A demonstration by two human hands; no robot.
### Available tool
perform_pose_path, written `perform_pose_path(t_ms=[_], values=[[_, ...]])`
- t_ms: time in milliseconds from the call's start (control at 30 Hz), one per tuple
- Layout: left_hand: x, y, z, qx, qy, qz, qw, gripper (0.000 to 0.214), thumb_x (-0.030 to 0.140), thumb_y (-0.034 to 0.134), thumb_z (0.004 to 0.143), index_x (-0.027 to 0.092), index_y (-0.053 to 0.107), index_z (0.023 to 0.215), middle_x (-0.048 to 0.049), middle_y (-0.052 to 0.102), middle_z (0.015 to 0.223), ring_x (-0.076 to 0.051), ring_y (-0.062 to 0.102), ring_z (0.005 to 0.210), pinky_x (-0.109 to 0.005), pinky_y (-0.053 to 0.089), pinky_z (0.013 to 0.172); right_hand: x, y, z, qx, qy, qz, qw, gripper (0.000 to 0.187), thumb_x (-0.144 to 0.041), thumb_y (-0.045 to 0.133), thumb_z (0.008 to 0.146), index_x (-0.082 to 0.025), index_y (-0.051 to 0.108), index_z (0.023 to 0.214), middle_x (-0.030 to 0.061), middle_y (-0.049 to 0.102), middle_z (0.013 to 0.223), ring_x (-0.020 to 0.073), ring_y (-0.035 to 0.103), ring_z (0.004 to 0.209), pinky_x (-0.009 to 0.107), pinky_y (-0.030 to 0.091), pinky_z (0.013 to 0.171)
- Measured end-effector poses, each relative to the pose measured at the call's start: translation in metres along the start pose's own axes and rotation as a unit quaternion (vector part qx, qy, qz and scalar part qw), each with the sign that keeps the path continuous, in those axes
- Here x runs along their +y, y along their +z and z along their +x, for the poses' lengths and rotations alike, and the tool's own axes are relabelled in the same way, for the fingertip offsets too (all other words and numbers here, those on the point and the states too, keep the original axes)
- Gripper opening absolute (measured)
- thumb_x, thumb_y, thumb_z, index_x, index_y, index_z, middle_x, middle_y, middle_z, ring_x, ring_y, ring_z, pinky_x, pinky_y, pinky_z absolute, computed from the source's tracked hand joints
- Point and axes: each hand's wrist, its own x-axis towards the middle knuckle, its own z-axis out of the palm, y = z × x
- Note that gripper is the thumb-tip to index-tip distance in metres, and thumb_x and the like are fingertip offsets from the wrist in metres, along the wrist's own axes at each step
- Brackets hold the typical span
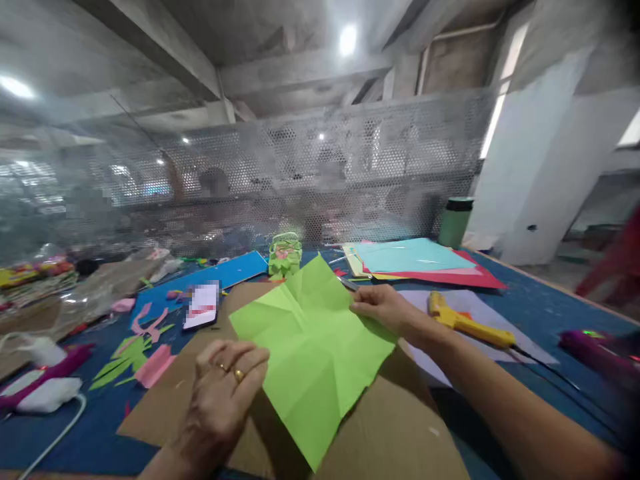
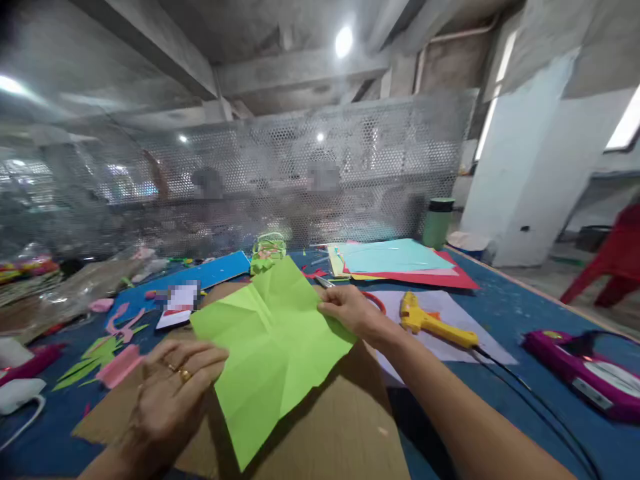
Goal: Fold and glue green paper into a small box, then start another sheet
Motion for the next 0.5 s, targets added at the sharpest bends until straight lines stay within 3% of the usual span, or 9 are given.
perform_pose_path(t_ms=[133,233,367,500], values=[[0.011,-0.010,-0.008,-0.047,0.029,0.023,0.998,0.026,0.010,0.046,0.098,0.011,0.069,0.110,-0.0101,0.076,0.111,-0.025,0.061,0.108,-0.042,0.034,0.100,-0.008,0.001,-0.003,-0.002,-0.014,0.019,1.000,0.033,-0.038,0.068,0.089,-0.018,0.052,0.069,-0.0079,0.046,0.059,0.0069,0.042,0.049,0.020,0.034,0.046],[0.021,-0.022,-0.007,-0.123,0.025,0.004,0.992,0.027,0.020,0.044,0.100,0.014,0.066,0.114,-0.0101,0.074,0.111,-0.026,0.064,0.104,-0.042,0.036,0.099,-0.015,0.005,-0.006,-0.021,-0.025,0.039,0.999,0.037,-0.047,0.067,0.081,-0.020,0.049,0.064,-0.0072,0.043,0.056,0.0076,0.039,0.049,0.022,0.029,0.047],[0.033,-0.038,0.010,-0.221,-0.021,-0.082,0.972,0.036,0.006,0.042,0.092,0.018,0.061,0.120,-0.0069,0.072,0.093,-0.020,0.064,0.081,-0.039,0.045,0.087,-0.024,0.013,-0.009,-0.056,-0.032,0.037,0.997,0.036,-0.052,0.064,0.075,-0.019,0.055,0.066,-0.0059,0.044,0.056,0.0082,0.037,0.050,0.024,0.026,0.048],[0.043,-0.027,0.034,-0.219,-0.013,-0.050,0.974,0.026,0.011,0.047,0.096,0.014,0.063,0.116,-0.0110,0.071,0.099,-0.025,0.065,0.093,-0.043,0.049,0.090,-0.030,0.019,-0.013,-0.088,-0.036,0.013,0.995,0.033,-0.051,0.061,0.076,-0.019,0.058,0.069,-0.0049,0.046,0.058,0.0089,0.038,0.050,0.024,0.027,0.048]])
